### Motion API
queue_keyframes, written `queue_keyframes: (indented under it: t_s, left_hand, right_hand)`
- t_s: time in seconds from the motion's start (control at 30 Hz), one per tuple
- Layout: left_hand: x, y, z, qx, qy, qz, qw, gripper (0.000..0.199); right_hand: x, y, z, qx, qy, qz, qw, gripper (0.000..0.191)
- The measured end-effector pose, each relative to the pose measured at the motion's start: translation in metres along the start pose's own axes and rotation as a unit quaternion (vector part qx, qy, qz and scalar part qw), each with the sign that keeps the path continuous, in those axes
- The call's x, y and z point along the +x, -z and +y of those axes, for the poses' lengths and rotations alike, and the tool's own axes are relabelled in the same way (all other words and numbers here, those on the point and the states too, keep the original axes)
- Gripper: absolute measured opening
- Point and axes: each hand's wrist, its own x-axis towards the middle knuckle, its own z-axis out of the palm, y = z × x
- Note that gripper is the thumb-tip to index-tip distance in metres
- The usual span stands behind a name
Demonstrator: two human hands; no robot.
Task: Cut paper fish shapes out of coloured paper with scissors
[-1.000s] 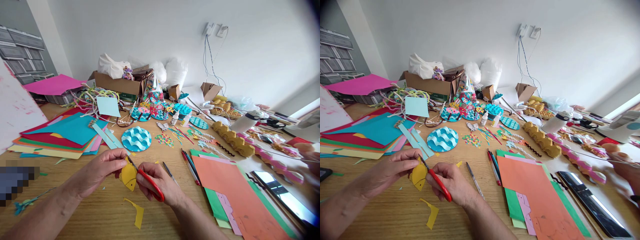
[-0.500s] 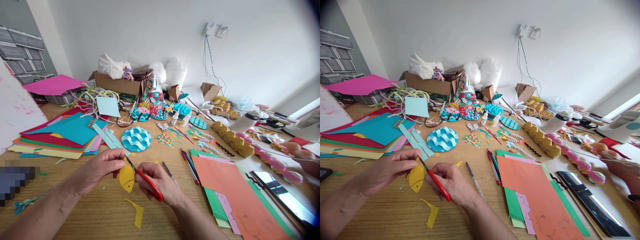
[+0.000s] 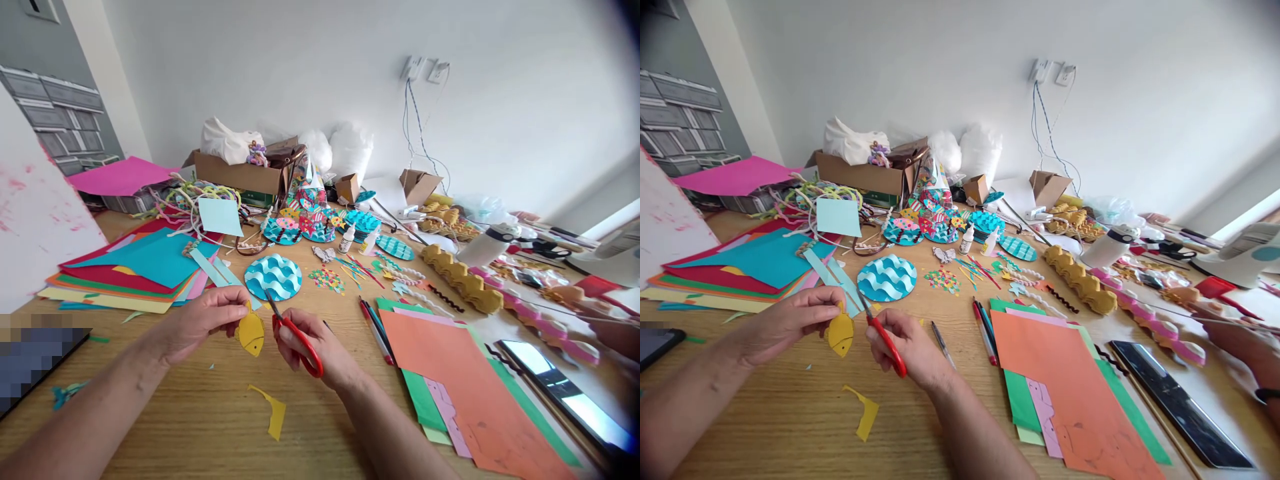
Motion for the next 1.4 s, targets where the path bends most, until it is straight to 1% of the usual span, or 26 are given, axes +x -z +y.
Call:
queue_keyframes:
  t_s: [0.1, 0.17, 0.3, 0.43, 0.6, 0.7, 0.87, 0.97, 1.03, 1.1, 1.17, 1.23, 1.27, 1.33, 1.4]
  left_hand:
    - [-0.001, -0.006, -0.001, 0.004, -0.015, 0.024, 1.0, 0.017]
    - [-0.003, -0.013, 0.0, 0.012, -0.021, 0.032, 0.999, 0.017]
    - [-0.009, -0.023, 0.002, 0.042, -0.017, 0.046, 0.998, 0.017]
    - [-0.012, -0.025, 0.001, 0.085, -0.007, 0.054, 0.995, 0.017]
    - [-0.008, -0.021, -0.004, 0.151, -0.002, 0.047, 0.987, 0.013]
    - [-0.009, -0.006, -0.001, 0.19, -0.009, 0.072, 0.979, 0.012]
    - [-0.021, 0.039, 0.01, 0.237, -0.001, 0.14, 0.961, 0.015]
    - [-0.029, 0.061, 0.007, 0.27, 0.011, 0.159, 0.95, 0.017]
    - [-0.031, 0.069, 0.0, 0.298, 0.017, 0.163, 0.941, 0.016]
    - [-0.033, 0.074, -0.01, 0.333, 0.023, 0.165, 0.928, 0.013]
    - [-0.033, 0.075, -0.018, 0.378, 0.022, 0.171, 0.91, 0.008]
    - [-0.035, 0.073, -0.023, 0.431, 0.008, 0.182, 0.884, 0.005]
    - [-0.035, 0.071, -0.023, 0.457, -0.006, 0.186, 0.87, 0.004]
    - [-0.038, 0.061, -0.022, 0.501, -0.04, 0.184, 0.845, 0.01]
    - [-0.04, 0.044, -0.02, 0.533, -0.071, 0.156, 0.829, 0.017]
  right_hand:
    - [0.001, -0.004, 0.001, 0.027, 0.034, 0.027, 0.999, 0.043]
    - [0.002, -0.007, 0.003, 0.058, 0.05, 0.03, 0.997, 0.043]
    - [0.002, -0.012, 0.004, 0.076, 0.051, 0.063, 0.994, 0.039]
    - [0.003, -0.013, 0.005, 0.063, 0.061, 0.091, 0.992, 0.035]
    - [0.004, -0.016, 0.009, 0.033, 0.065, 0.087, 0.994, 0.033]
    - [0.005, -0.014, 0.01, 0.015, 0.072, 0.095, 0.993, 0.03]
    - [0.007, -0.003, 0.007, -0.003, 0.095, 0.134, 0.986, 0.025]
    - [0.007, 0.0, 0.005, -0.007, 0.101, 0.141, 0.985, 0.024]
    - [0.006, 0.0, 0.004, -0.01, 0.103, 0.141, 0.985, 0.024]
    - [0.006, 0.0, 0.005, -0.013, 0.104, 0.141, 0.984, 0.024]
    - [0.007, 0.0, 0.005, -0.016, 0.105, 0.144, 0.984, 0.024]
    - [0.007, 0.001, 0.005, -0.02, 0.106, 0.15, 0.983, 0.025]
    - [0.007, 0.002, 0.005, -0.021, 0.107, 0.154, 0.982, 0.025]
    - [0.006, 0.003, 0.004, -0.023, 0.11, 0.162, 0.98, 0.024]
    - [0.005, 0.003, 0.002, -0.024, 0.113, 0.172, 0.978, 0.023]
